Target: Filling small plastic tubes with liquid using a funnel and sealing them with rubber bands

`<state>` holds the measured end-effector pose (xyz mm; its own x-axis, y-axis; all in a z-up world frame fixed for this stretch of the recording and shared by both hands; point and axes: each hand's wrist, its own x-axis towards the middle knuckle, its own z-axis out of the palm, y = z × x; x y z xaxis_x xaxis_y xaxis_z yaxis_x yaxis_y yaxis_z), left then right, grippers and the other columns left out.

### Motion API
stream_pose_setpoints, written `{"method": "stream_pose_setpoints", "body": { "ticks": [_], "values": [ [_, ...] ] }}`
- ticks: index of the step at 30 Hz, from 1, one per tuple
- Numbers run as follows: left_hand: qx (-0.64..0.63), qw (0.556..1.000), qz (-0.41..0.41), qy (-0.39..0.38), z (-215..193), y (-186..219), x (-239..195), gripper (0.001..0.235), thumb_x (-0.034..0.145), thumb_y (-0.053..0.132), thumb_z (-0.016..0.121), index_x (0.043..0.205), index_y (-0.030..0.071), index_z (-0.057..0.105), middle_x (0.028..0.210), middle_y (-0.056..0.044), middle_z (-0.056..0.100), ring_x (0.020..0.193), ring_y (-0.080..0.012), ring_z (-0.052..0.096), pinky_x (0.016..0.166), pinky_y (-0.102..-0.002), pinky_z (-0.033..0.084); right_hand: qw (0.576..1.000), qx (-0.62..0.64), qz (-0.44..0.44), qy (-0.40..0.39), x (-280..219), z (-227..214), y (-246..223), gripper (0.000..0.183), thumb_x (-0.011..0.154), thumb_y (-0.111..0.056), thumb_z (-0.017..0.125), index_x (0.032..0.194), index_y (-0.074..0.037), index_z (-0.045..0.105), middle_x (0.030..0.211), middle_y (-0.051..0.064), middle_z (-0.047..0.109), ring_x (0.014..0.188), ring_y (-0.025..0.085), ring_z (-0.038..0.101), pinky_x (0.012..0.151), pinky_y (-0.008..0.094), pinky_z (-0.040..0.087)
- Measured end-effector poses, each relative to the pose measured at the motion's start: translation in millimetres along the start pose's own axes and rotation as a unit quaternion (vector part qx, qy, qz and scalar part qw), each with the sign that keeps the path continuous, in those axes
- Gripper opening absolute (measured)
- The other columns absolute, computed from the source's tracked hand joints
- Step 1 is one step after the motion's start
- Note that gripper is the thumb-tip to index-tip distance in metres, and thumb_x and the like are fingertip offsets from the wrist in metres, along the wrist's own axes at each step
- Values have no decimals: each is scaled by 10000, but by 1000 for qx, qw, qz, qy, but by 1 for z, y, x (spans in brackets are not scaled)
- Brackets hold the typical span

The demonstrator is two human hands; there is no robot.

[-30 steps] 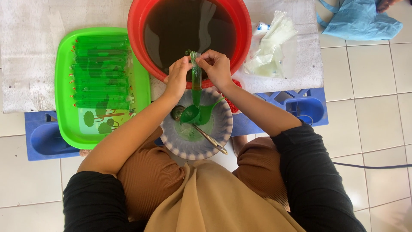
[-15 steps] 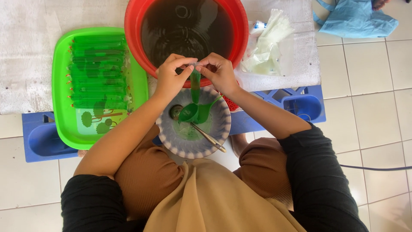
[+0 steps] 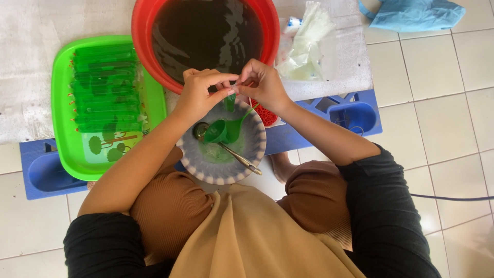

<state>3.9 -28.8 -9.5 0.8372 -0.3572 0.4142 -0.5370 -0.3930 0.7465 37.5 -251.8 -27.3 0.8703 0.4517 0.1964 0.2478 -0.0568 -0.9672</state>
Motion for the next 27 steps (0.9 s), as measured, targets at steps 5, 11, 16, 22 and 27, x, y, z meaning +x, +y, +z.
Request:
{"method": "stream_pose_setpoints", "body": {
  "ticks": [5,11,16,22,27],
  "values": [
    [18,1000,24,-2,8,12,8,83,981,171,785,1054,212,784,917,89,728,860,-92,669,943,-377,270,999,15,9,-27,-5,-17,-12,308,839,69,822,980,-28,567,922,132,755,816,175,747,659,235,605],
    [34,999,28,18,17,14,17,29,987,177,793,997,201,779,931,72,702,897,-125,648,947,-385,290,973,-187,112,-71,-7,-78,69,146,896,-12,720,1041,-3,719,968,203,745,889,337,741,717,419,610],
    [20,999,30,11,26,7,25,12,988,214,793,985,218,783,967,66,704,922,-130,646,962,-368,300,861,-435,225,-140,-43,-78,180,216,860,-86,731,1063,-105,802,953,121,775,920,370,758,785,505,615],
    [-62,995,83,-6,35,3,30,15,947,126,804,951,139,798,1075,-46,764,942,-261,713,908,-367,488,716,-665,25,-211,-54,-63,184,263,867,-6,739,1103,-110,792,1063,104,745,977,230,705,814,364,582],
    [-84,995,56,-10,40,0,30,49,962,95,787,984,134,806,952,-46,771,842,-235,712,857,-325,490,700,-683,-14,-209,-52,-66,196,186,875,-22,765,1003,-148,813,955,62,770,893,196,689,835,365,516]
  ]
}}
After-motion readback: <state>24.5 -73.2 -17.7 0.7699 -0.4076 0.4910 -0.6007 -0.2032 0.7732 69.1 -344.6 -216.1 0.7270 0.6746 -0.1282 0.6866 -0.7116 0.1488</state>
